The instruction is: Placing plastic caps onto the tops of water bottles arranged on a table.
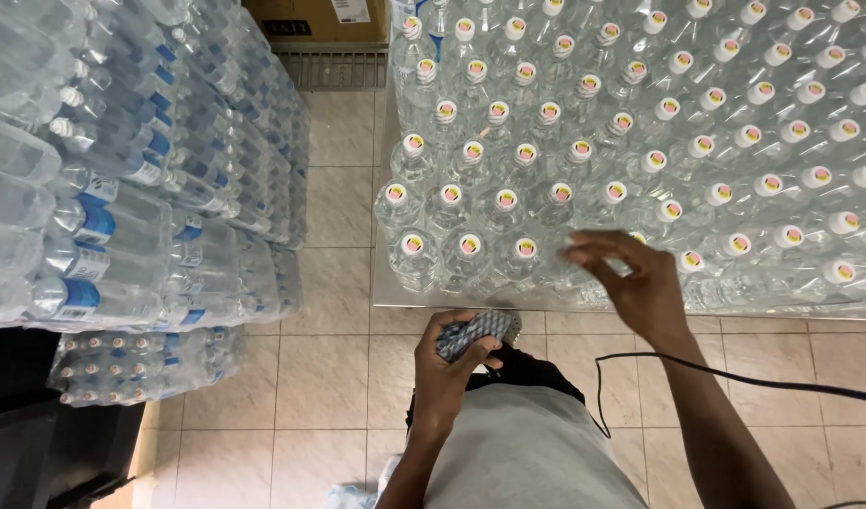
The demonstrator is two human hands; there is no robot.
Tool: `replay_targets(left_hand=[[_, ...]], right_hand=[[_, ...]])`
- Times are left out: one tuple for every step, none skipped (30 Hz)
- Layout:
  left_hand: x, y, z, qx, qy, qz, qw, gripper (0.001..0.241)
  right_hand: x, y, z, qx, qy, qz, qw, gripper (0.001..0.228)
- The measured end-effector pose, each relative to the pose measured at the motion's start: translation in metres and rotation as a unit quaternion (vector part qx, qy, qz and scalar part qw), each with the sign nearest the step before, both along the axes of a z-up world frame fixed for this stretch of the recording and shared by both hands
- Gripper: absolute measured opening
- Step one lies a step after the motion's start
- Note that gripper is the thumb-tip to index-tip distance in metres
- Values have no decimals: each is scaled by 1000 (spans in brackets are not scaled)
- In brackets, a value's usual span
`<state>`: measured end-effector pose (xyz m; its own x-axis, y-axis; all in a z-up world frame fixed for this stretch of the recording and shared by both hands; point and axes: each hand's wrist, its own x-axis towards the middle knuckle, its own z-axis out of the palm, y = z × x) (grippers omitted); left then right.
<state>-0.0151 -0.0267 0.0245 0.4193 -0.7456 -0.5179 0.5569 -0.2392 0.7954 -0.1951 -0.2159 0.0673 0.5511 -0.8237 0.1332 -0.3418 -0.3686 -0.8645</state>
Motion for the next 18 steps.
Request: replay_targets(left_hand=[[-1,0,-1,-2,0,-1,1000,34],[-2,0,-1,-2,2,3,1000,35],[-3,-1,-1,-2,4,8,1000,36],[-3,-2,-2,-5,2,4,1000,36],[-4,-2,-3,-1,3,9,1000,36],[-6,-3,-4,3,4,13,1000,35],[-5,-3,-6,1,3,9,1000,35],[-6,-3,-8,-6,6,7,1000,35],[-6,-2,-10,-13,10,5,1000,36],[-6,-1,-12,-12,9,3,1000,36],[-7,0,-14,-14,9,10,1000,35],[-7,-1,-17,-17,10,18,1000,34],[-7,-2,-18,-18,9,16,1000,34],[-7,-2,-19,-20,4,16,1000,33],[-8,-1,-20,-23,-1,17,1000,32],[-7,-1,-17,-21,-1,12,1000,32],[-7,-2,-15,-22,0,11,1000,32],[-7,-1,-13,-23,1,9,1000,33]], right_hand=[[-2,-9,-3,-2,0,-1,1000,28],[-4,-19,-5,-32,38,-21,999,27],[-6,-29,-8,-61,76,-42,994,26],[-8,-36,-16,-64,74,-46,994,26],[-10,-43,-24,-93,78,-5,993,23],[-13,-50,-33,-122,84,35,988,21],[-17,-52,-35,-123,83,31,988,21],[-20,-54,-38,-120,107,45,986,22],[-23,-56,-41,-116,131,59,983,24],[-24,-54,-35,-115,130,56,983,24],[-24,-52,-30,-67,152,51,985,23],[-25,-51,-25,-20,174,46,983,22],[-25,-52,-26,-21,173,44,984,22],[-26,-51,-27,-18,163,42,985,20],[-26,-50,-29,-16,154,40,987,20],[-25,-50,-30,-14,153,36,987,20],[-25,-51,-32,-19,156,28,987,22],[-24,-51,-33,-24,159,21,987,24]])
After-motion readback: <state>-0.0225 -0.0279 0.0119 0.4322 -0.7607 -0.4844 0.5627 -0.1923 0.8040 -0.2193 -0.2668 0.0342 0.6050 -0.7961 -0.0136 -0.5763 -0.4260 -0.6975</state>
